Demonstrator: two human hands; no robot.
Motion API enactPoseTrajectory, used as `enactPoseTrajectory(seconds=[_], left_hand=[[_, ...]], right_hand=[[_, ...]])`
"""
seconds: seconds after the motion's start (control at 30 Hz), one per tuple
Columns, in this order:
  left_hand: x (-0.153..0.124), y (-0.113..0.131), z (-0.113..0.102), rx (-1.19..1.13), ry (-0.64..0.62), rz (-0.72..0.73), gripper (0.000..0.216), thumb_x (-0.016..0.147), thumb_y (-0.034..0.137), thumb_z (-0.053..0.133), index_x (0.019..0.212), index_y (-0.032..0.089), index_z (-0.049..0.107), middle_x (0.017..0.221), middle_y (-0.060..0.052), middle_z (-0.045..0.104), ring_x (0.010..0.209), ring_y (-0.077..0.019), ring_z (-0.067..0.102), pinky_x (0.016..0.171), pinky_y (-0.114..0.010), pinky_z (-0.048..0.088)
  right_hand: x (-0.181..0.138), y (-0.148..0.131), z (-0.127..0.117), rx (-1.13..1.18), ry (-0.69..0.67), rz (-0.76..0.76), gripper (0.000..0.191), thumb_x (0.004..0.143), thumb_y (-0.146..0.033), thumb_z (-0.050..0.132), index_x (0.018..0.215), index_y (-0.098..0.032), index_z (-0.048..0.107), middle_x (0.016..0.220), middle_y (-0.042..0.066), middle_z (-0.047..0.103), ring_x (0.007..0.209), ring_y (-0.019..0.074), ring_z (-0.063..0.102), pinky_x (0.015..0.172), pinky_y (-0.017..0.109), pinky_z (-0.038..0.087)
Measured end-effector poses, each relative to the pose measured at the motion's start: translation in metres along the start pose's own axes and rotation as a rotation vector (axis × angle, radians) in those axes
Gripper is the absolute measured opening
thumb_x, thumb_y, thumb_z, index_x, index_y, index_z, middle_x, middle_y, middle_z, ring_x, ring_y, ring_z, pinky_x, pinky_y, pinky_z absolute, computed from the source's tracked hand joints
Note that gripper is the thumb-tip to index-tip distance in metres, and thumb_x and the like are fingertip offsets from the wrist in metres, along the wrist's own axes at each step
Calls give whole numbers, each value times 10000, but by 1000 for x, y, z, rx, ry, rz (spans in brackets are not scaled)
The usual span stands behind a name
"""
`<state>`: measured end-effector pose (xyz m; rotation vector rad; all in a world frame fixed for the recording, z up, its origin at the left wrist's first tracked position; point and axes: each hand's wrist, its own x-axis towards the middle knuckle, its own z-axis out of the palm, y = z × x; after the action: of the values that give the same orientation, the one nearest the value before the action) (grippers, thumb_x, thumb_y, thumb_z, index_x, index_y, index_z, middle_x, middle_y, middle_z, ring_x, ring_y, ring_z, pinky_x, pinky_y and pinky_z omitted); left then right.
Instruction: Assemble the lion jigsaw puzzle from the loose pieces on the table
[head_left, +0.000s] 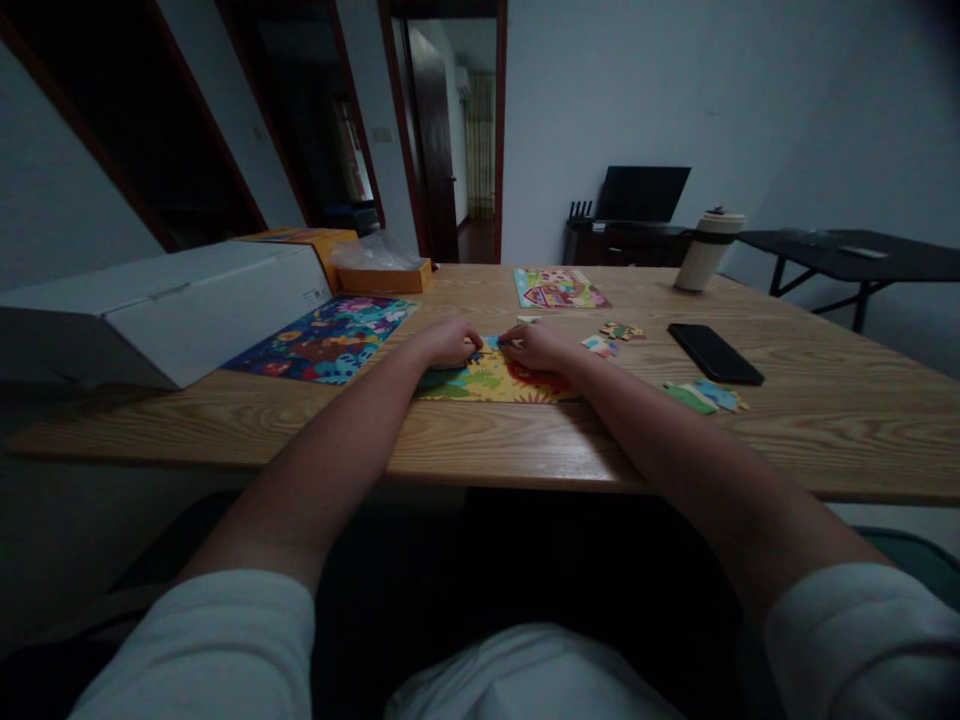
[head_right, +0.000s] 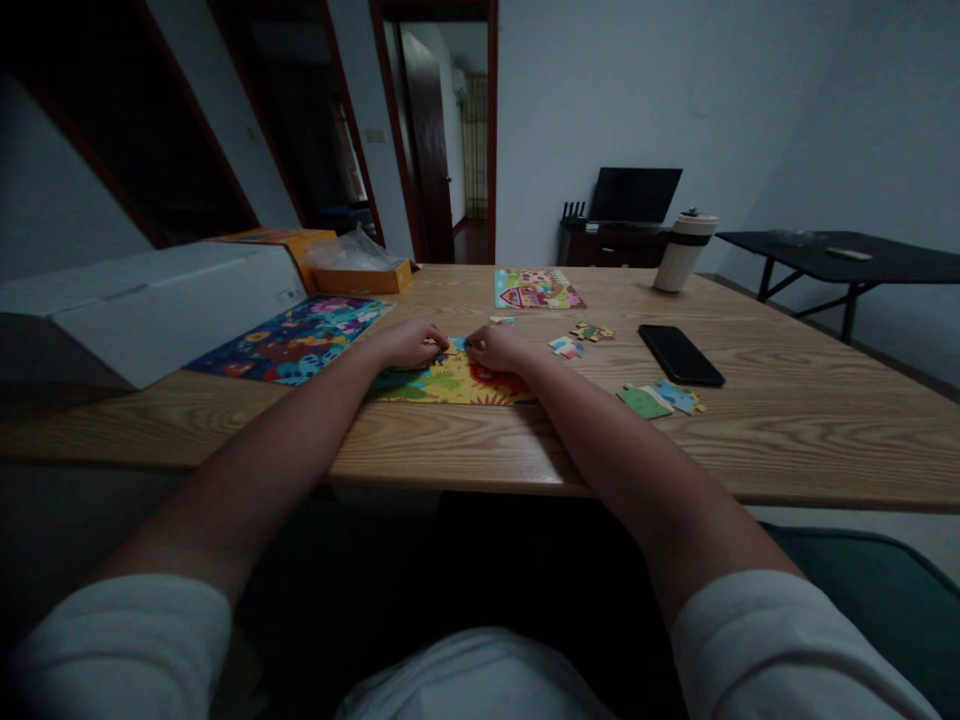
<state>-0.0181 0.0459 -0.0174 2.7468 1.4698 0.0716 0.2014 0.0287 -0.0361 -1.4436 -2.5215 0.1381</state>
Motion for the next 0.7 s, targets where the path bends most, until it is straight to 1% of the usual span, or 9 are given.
enactPoseTrajectory(seconds=[0.07, 0.17, 0.27, 0.33, 0.43, 0.57, 0.63, 0.7], left_hand=[[-2, 1, -2, 21, 0, -9, 406, 863, 229, 503, 1179, 237, 758, 1149, -34, 759, 974, -187, 672, 824, -228, 466], [-2, 3, -2, 34, -6, 41, 431, 875, 235, 483, 1223, 252, 737, 1190, -35, 746, 1019, -196, 664, 858, -245, 459], [-2, 7, -2, 8, -42, 101, 424, 878, 234, 482, 1210, 279, 743, 1195, -19, 746, 1029, -200, 659, 878, -255, 449], [-3, 9, -4, -6, -64, 109, 410, 873, 241, 501, 1197, 290, 748, 1172, -19, 754, 1013, -210, 659, 877, -268, 445], [-6, 13, -8, -10, -101, 80, 388, 865, 248, 524, 1172, 300, 755, 1128, -16, 768, 990, -220, 656, 864, -280, 442], [-11, 22, -14, 27, -139, 33, 352, 867, 265, 541, 1140, 330, 754, 1106, -4, 770, 987, -228, 652, 851, -293, 440], [-13, 29, -16, 64, -158, 3, 347, 869, 281, 550, 1149, 333, 746, 1124, -18, 761, 991, -243, 654, 853, -314, 442], [-16, 35, -17, 118, -184, -27, 359, 880, 306, 546, 1189, 318, 728, 1163, -54, 745, 998, -268, 657, 855, -344, 451]], right_hand=[[1, -2, -1, 0, -17, -1, 365, 987, -307, 467, 1200, -198, 742, 1175, 109, 743, 970, 224, 693, 842, 274, 473], [1, -2, -2, -6, -33, 5, 371, 993, -323, 460, 1206, -205, 740, 1190, 106, 738, 979, 223, 692, 849, 272, 473], [2, -1, -2, -11, -43, 33, 376, 996, -349, 470, 1226, -214, 734, 1190, 110, 737, 1005, 228, 686, 881, 279, 467], [2, -2, -3, -24, -52, 45, 379, 995, -355, 475, 1243, -214, 725, 1187, 114, 738, 1017, 232, 683, 888, 281, 463], [1, -4, -5, -54, -65, 40, 381, 1000, -333, 454, 1241, -213, 724, 1176, 117, 741, 996, 229, 688, 860, 279, 462], [1, -5, -6, -115, -85, -10, 390, 1004, -290, 406, 1174, -190, 743, 1132, 140, 748, 922, 240, 693, 807, 311, 465], [3, -5, -5, -175, -89, -43, 382, 997, -261, 407, 1150, -174, 745, 1115, 151, 748, 913, 247, 689, 822, 331, 462], [5, -4, -3, -260, -89, -94, 361, 979, -225, 429, 1150, -161, 740, 1124, 160, 743, 946, 257, 685, 868, 352, 451]])
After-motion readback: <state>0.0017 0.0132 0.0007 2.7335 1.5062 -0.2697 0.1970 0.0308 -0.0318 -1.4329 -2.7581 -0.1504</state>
